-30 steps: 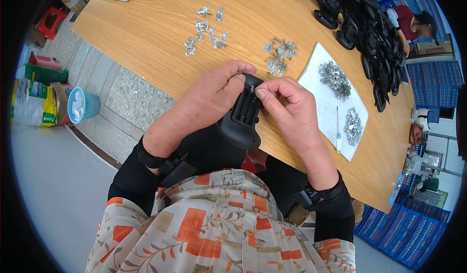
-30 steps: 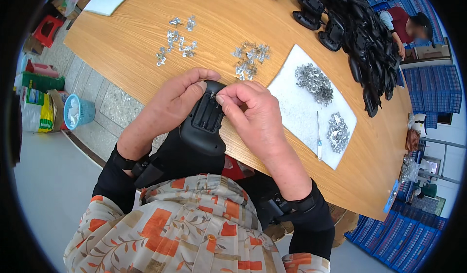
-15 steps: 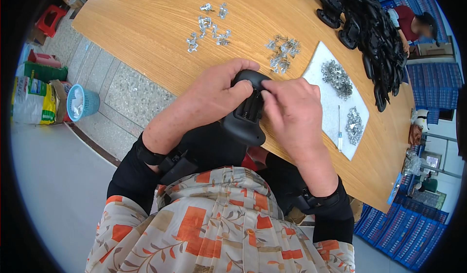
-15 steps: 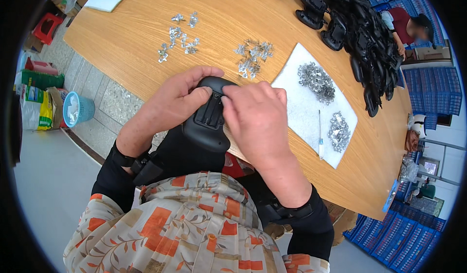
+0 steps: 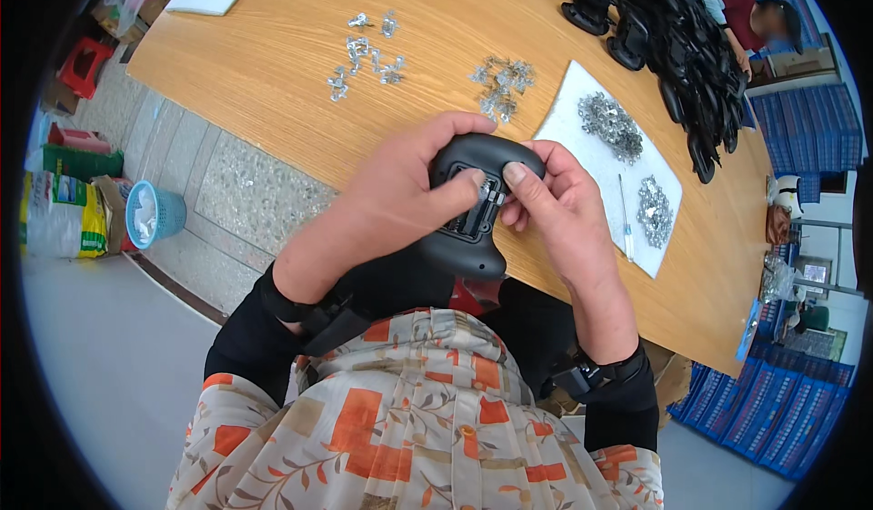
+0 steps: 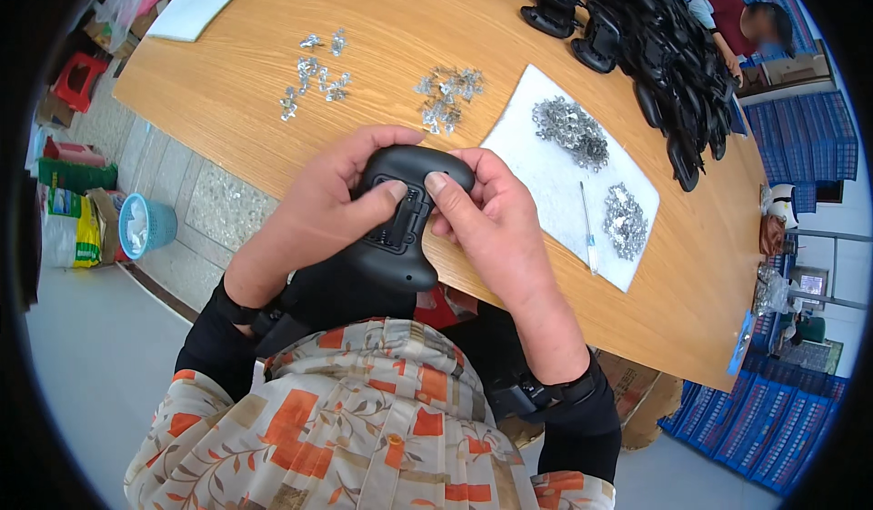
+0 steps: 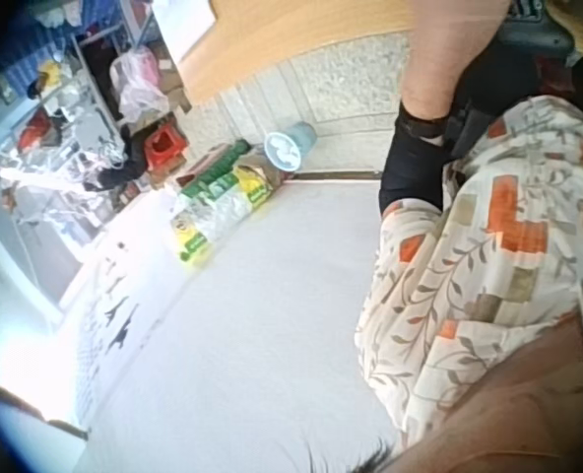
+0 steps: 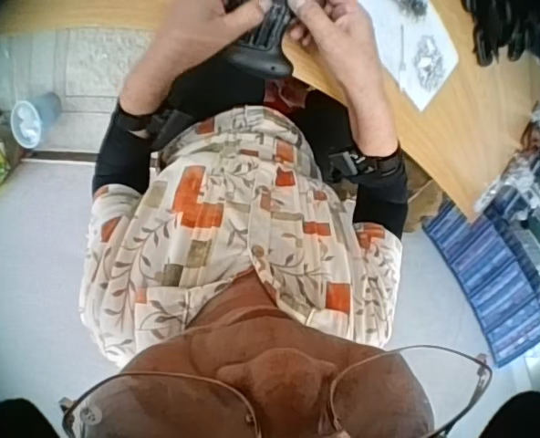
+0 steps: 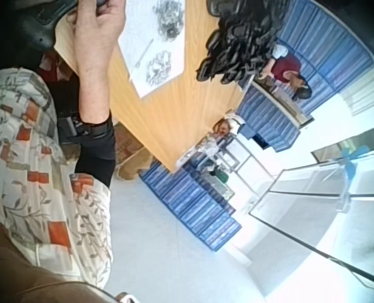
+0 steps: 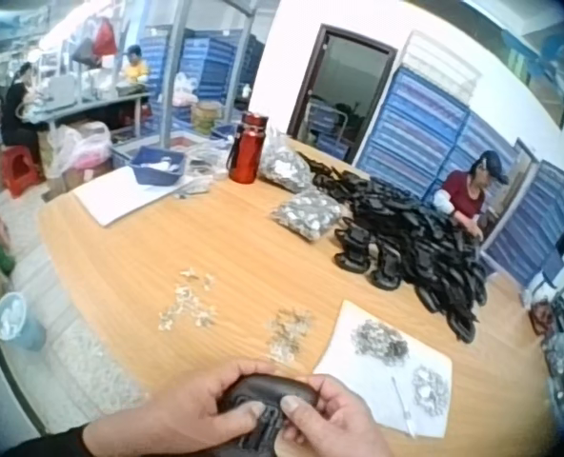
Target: The person assembles black game controllers by hand at a wooden table. They pick up individual controller shells and insert small metal components into the battery compartments, then place the finished units on a pile.
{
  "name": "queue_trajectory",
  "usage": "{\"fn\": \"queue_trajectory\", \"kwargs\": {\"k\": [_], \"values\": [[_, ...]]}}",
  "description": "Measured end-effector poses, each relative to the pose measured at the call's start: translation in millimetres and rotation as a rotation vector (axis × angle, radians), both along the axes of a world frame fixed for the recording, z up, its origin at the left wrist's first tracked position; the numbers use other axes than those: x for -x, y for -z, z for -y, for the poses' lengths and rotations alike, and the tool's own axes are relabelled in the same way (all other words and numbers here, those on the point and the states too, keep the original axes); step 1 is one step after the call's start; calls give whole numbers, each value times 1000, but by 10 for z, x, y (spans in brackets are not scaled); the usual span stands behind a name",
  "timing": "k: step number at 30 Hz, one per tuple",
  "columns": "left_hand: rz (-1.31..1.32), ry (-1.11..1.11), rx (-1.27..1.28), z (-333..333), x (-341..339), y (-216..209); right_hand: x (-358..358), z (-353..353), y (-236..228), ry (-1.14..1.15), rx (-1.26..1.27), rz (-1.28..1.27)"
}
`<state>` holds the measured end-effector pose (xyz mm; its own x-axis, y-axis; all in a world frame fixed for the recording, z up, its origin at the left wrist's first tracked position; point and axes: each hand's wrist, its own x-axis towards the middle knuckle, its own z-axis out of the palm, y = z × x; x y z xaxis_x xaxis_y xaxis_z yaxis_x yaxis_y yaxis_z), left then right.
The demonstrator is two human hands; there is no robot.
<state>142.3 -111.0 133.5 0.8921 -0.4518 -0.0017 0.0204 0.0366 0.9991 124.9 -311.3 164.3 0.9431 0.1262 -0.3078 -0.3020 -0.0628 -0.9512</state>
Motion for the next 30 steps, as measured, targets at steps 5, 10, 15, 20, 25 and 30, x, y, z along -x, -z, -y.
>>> {"fn": "queue_trajectory", "kwargs": {"k": [5,10,15,20,25,30], "values": [[128,25,-87,12,28,-5,104,27,-24,39,23,43],[138,15,-89,75,58,50,145,81,4,47,22,49],[453,-63,-462,180,141,-73,190,84,18,79,39,90],[410,-83,-288,213,143,4,200,116,10,75,33,92],[405,-76,-317,244,163,35,196,138,33,74,46,94],[383,-68,-458,299,228,-98,216,137,12,95,75,134]]}}
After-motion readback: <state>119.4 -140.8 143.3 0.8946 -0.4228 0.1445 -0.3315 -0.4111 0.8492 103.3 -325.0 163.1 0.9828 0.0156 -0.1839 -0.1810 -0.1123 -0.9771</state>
